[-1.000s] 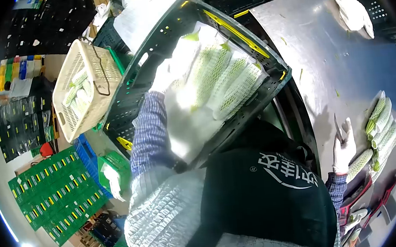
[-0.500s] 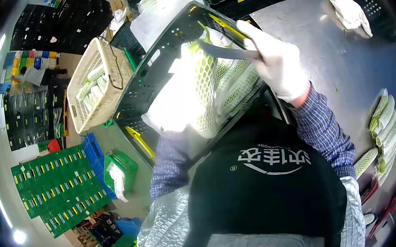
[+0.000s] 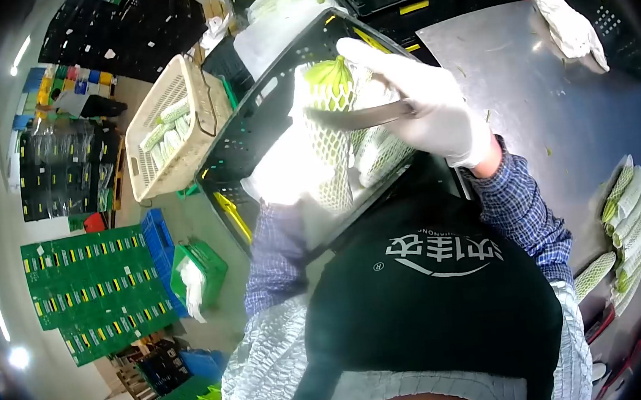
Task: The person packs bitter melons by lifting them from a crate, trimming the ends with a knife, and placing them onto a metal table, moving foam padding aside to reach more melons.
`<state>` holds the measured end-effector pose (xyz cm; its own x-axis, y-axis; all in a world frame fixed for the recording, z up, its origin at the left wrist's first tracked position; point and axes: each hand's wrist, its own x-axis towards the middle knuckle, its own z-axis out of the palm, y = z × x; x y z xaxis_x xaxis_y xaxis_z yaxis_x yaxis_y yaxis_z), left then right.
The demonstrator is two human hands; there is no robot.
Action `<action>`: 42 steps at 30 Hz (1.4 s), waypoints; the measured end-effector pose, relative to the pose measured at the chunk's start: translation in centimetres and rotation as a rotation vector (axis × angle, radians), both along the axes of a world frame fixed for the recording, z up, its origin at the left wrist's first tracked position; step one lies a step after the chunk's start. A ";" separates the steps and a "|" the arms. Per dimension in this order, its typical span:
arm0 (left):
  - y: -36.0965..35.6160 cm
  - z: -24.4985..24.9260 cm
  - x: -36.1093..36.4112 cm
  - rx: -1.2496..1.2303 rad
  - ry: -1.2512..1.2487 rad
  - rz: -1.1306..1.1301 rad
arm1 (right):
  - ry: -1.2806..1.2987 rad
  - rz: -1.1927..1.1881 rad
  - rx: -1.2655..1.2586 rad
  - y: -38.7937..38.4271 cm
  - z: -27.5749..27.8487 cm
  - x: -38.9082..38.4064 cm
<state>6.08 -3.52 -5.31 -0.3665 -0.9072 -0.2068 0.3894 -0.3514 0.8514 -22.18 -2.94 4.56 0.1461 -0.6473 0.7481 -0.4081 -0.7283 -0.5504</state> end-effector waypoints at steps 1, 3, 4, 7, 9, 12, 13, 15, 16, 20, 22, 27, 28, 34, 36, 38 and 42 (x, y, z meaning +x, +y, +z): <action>-0.1 0.4 -0.2 -0.030 -0.067 -0.039 | 0.030 -0.013 -0.001 0.2 0.0 0.2; -0.3 1.8 -0.9 -0.095 -0.199 -0.117 | 0.090 -0.038 -0.004 0.5 0.1 0.5; -0.4 4.5 -2.2 -0.186 -0.422 -0.181 | 0.138 0.010 -0.005 1.2 0.7 0.3; 1.0 5.2 -3.2 -0.031 0.076 -0.042 | 0.396 0.070 -0.172 3.5 0.9 2.3; 0.2 4.1 -3.6 0.095 0.336 -0.030 | 0.324 0.189 -0.316 5.0 -1.4 5.7; -0.3 4.4 -4.1 0.123 0.370 0.039 | 0.566 0.204 -0.224 5.5 -2.3 5.8; -0.3 4.6 -4.1 0.116 0.359 0.069 | 0.582 0.212 -0.200 5.3 -2.5 5.8; 0.4 5.2 -3.5 0.246 0.460 0.046 | 0.535 0.236 -0.190 5.5 -2.3 5.2; 0.3 5.4 -3.4 0.237 0.472 0.041 | 0.524 0.248 -0.155 5.6 -2.3 5.0; -1.2 5.6 -2.2 -0.464 -0.120 0.027 | 0.242 0.320 0.013 5.2 -1.8 2.4; -0.6 7.3 -2.8 -0.731 -0.366 0.035 | -0.042 0.231 0.055 4.8 -1.7 0.5; -3.3 5.1 -2.0 -1.497 -0.869 0.248 | -0.864 0.290 0.791 3.5 -2.0 -2.0; -3.5 5.0 -2.0 -1.451 -0.899 0.304 | -0.851 0.215 0.820 3.1 -2.0 -1.4; -2.4 6.6 -4.5 -1.350 -0.825 0.354 | -0.666 0.741 1.194 1.7 -3.7 0.7; -2.2 7.8 -5.0 -1.166 -0.851 0.338 | -0.675 0.756 1.090 2.2 -2.2 1.4; -3.5 6.7 -4.0 -1.537 -1.283 0.530 | -0.791 0.735 1.009 2.4 -2.3 1.8; -2.4 4.3 -2.3 -0.604 -0.496 0.200 | -0.715 0.663 0.875 2.4 -3.5 2.2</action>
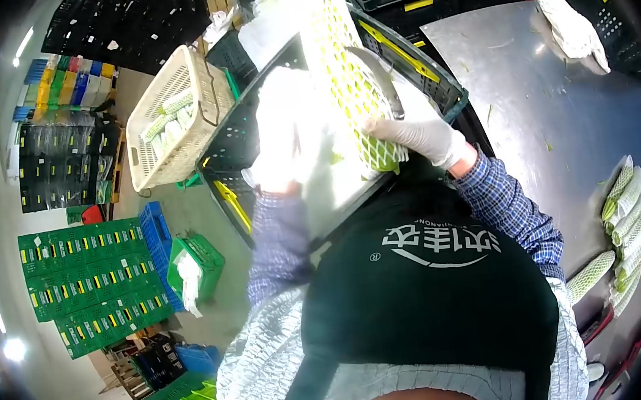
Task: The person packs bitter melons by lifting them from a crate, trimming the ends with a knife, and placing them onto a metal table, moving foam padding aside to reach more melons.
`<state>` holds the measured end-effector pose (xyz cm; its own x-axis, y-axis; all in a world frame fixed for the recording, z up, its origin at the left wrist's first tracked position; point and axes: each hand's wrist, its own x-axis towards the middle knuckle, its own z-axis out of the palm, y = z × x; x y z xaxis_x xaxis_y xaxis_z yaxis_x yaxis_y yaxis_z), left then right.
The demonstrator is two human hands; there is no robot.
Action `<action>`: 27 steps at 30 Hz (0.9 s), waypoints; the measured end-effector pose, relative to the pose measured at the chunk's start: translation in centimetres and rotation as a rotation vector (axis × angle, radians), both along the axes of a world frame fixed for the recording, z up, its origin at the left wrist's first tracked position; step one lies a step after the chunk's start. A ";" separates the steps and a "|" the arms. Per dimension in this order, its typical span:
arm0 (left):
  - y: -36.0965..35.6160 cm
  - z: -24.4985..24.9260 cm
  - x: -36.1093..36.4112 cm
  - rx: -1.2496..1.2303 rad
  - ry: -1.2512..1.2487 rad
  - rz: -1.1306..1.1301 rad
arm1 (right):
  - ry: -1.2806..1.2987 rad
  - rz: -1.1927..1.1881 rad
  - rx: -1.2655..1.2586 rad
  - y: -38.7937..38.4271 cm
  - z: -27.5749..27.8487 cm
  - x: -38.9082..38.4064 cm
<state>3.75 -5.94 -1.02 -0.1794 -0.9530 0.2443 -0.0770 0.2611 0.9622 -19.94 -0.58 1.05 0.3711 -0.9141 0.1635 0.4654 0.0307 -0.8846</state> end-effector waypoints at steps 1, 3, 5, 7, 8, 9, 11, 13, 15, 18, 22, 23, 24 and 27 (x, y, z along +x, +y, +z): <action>0.7 -1.8 0.5 0.088 -0.001 -0.059 | 0.062 -0.039 -0.026 -0.1 -0.7 0.6; 2.5 -4.6 0.9 0.021 -0.283 -0.073 | 0.598 -0.384 -0.455 -0.6 -4.4 1.0; 4.2 -5.8 0.6 -0.458 -0.966 0.066 | 0.856 -0.528 -0.577 0.4 -3.6 1.2; 4.0 -6.6 -1.0 0.101 -0.009 -0.133 | 0.860 -0.462 -0.632 0.4 -2.2 -0.2; 4.0 -5.4 -2.3 0.445 0.688 -0.161 | 0.742 -0.498 -0.715 -0.3 -2.6 -0.9; 5.0 -2.6 -2.8 0.460 0.463 -0.047 | 0.654 -0.531 -0.753 -0.9 -1.9 -1.6; 4.4 -2.7 -2.5 0.444 0.488 -0.234 | 0.634 -0.683 -0.609 -1.8 1.0 -2.0; 4.4 -2.0 -2.5 0.421 0.421 -0.249 | 0.566 -0.728 -0.688 -2.9 4.0 -1.7; 4.4 -1.5 -2.9 0.373 0.359 -0.254 | 0.584 -0.628 -0.682 -2.9 6.1 -1.6; 5.2 0.2 -3.9 0.323 0.317 -0.213 | 0.618 -0.589 -0.787 -3.7 6.6 -1.5; 5.1 -0.5 -3.9 0.325 0.162 -0.142 | 0.777 -0.679 -0.800 -3.2 5.1 -1.9; 5.0 -0.6 -3.9 0.320 0.100 -0.117 | 0.787 -0.688 -0.830 -3.4 3.7 -2.0; 4.9 -0.7 -3.9 0.317 0.035 -0.095 | 0.798 -0.699 -0.859 -3.4 3.0 -2.1; 5.1 2.1 -4.5 0.245 -0.161 -0.019 | 0.852 -0.586 -0.903 -0.9 3.9 -0.2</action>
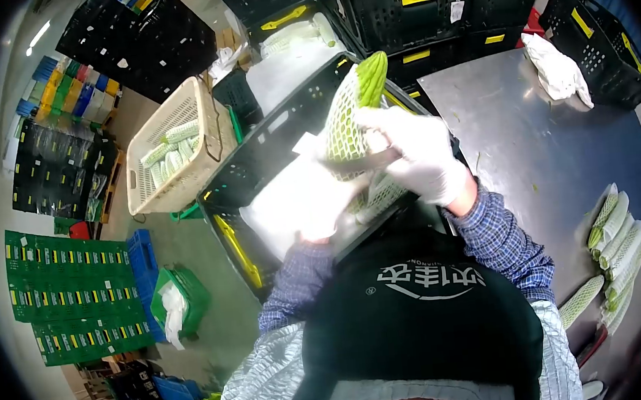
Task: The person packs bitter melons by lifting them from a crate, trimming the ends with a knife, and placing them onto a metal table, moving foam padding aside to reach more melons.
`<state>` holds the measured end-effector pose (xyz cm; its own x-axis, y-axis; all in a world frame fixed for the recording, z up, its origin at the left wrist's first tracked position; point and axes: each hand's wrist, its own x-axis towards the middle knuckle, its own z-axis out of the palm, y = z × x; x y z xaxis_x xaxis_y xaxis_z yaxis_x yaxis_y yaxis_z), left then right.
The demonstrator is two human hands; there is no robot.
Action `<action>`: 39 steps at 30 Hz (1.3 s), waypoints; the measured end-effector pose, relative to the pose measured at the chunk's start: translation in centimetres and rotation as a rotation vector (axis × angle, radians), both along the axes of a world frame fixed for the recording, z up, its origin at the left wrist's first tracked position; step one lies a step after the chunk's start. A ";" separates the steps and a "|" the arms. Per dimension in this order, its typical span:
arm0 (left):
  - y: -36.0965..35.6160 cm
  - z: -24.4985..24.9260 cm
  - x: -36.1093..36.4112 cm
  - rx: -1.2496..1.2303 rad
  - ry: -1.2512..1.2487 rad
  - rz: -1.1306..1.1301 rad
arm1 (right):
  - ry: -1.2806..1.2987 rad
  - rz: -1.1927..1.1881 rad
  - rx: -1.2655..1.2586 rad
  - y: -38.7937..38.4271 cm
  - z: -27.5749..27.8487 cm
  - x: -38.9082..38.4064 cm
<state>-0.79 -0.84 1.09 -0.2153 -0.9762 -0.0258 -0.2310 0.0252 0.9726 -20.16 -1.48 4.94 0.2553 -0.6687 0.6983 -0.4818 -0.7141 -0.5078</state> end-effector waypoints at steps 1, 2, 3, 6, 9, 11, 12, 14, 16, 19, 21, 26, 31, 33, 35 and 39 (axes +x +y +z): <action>-0.2 -1.7 0.3 -0.125 0.056 0.004 | 0.094 0.018 -0.016 0.8 0.2 0.8; -0.5 -3.4 0.6 -0.253 0.110 0.005 | 0.185 0.038 -0.035 1.6 0.4 1.5; -0.7 -5.2 0.8 -0.381 0.158 0.003 | 0.318 0.068 -0.016 2.2 -0.1 2.1; 0.2 -0.2 -1.0 -0.399 0.216 0.175 | 0.489 0.136 0.055 2.8 -1.7 2.4; 0.1 -0.4 -0.6 -0.382 0.231 0.174 | 0.374 0.139 0.040 3.3 -2.1 1.9; 0.2 -0.5 -0.3 -0.369 0.228 0.161 | 0.441 0.106 -0.023 3.2 -2.9 1.9; 0.5 -0.4 0.1 -0.366 0.221 0.157 | 0.472 0.089 -0.056 3.2 -3.1 1.9; 0.7 -0.3 0.1 -0.350 0.220 0.144 | 0.473 0.099 -0.056 3.0 -3.7 1.9; 1.0 -0.2 0.3 -0.334 0.213 0.131 | 0.471 0.081 -0.089 3.0 -3.3 2.3; 0.9 -0.1 0.6 -0.297 0.220 0.115 | 0.566 0.098 -0.040 3.5 -3.2 1.7; 0.6 0.5 0.8 -0.255 0.243 0.110 | 0.374 0.187 -0.036 3.4 -2.4 0.9; -1.8 -0.9 2.2 -0.047 0.358 -0.005 | -0.600 -0.140 0.296 2.8 0.4 -2.1; -3.2 -2.8 -1.0 -0.109 0.174 -0.023 | -0.123 -0.232 -0.018 2.4 -0.8 -2.4; -2.6 -2.6 -4.5 -0.168 -0.040 -0.116 | -0.057 -0.397 -0.129 2.0 -2.9 -2.4; -0.4 -0.6 -8.2 -0.149 0.034 -0.270 | 0.125 -0.669 0.021 2.9 -3.4 -4.0; 0.0 -2.4 -13.4 -0.142 0.170 -0.739 | -0.192 -0.708 0.471 5.9 -4.6 -11.6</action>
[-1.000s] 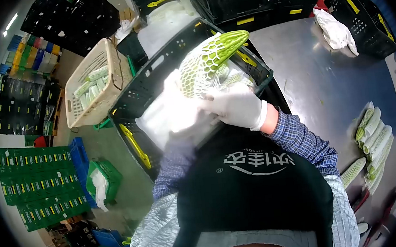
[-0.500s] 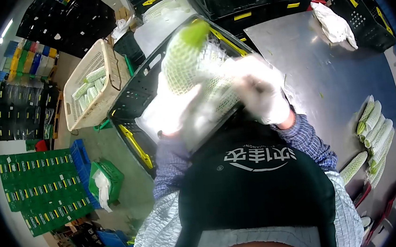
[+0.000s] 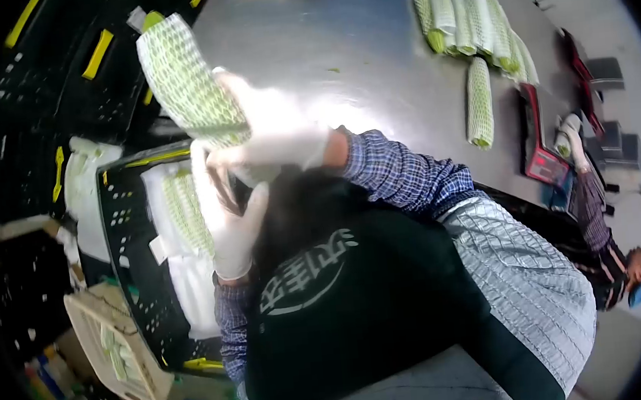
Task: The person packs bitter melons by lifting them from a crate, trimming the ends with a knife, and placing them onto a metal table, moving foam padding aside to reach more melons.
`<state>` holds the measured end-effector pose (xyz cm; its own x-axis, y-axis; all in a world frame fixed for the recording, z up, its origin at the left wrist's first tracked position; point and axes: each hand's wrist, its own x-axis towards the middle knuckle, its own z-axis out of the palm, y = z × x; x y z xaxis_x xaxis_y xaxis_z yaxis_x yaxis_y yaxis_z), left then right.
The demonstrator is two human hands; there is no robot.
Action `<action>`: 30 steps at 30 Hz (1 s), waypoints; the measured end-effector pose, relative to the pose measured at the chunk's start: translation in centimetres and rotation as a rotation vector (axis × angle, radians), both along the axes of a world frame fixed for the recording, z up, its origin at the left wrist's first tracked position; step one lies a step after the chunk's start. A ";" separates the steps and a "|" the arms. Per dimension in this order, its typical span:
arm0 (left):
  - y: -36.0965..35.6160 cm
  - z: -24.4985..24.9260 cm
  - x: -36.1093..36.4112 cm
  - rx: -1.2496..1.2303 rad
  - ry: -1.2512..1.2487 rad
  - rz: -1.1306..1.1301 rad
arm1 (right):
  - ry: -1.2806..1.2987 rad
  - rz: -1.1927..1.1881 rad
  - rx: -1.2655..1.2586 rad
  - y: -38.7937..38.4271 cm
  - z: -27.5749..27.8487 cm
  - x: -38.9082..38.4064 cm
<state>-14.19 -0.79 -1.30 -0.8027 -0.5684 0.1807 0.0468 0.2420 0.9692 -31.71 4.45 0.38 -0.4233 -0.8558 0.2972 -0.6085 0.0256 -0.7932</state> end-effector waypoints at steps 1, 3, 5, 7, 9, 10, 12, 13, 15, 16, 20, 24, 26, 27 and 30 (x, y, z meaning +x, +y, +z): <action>0.5 -0.5 -0.3 0.061 -0.035 -0.111 | -0.253 0.017 0.093 2.1 1.1 -1.6; 1.2 -0.7 -2.8 0.235 0.073 -0.312 | -0.311 -0.105 0.054 5.7 -0.2 -3.8; 0.9 -0.9 -3.1 0.140 0.038 -0.319 | -0.181 -0.242 0.135 10.6 -2.5 -6.0; -0.7 -0.1 -2.0 0.058 -0.040 -0.202 | 0.132 -0.495 0.369 16.0 -4.4 -7.8; -3.1 -1.5 -0.1 0.236 0.058 0.098 | 0.095 -0.689 0.601 20.7 -5.2 -9.5; -4.5 -2.2 1.7 0.306 0.013 0.245 | 0.333 -0.673 0.707 23.7 -5.9 -11.1; -7.6 -4.2 6.4 0.312 -0.041 0.507 | 0.088 -0.775 0.701 30.9 -11.0 -16.1; -8.9 -5.5 9.1 0.263 -0.052 0.599 | 0.316 -0.810 0.866 34.1 -12.9 -18.9; -11.2 -8.8 14.7 0.312 0.022 0.743 | 0.258 -0.945 1.039 37.5 -13.4 -21.6; -11.3 -9.7 17.1 0.295 -0.020 0.828 | 0.272 -0.953 1.016 38.2 -13.9 -22.2; -11.3 -16.2 23.9 0.260 -0.250 0.883 | 0.398 -1.063 1.197 37.7 -11.7 -23.2; -8.2 -12.2 17.8 0.213 -0.654 0.828 | 0.434 -1.103 1.274 37.3 -10.7 -24.1; -9.9 -14.1 17.2 0.017 -0.837 0.756 | 0.532 -0.961 1.081 36.8 -10.7 -23.6; -11.2 -15.3 16.8 -0.071 -0.932 0.728 | 0.559 -0.884 0.992 35.8 -10.4 -22.9; -15.8 -18.1 14.8 -0.143 -1.220 0.611 | 0.687 -0.687 0.825 33.1 -10.1 -21.6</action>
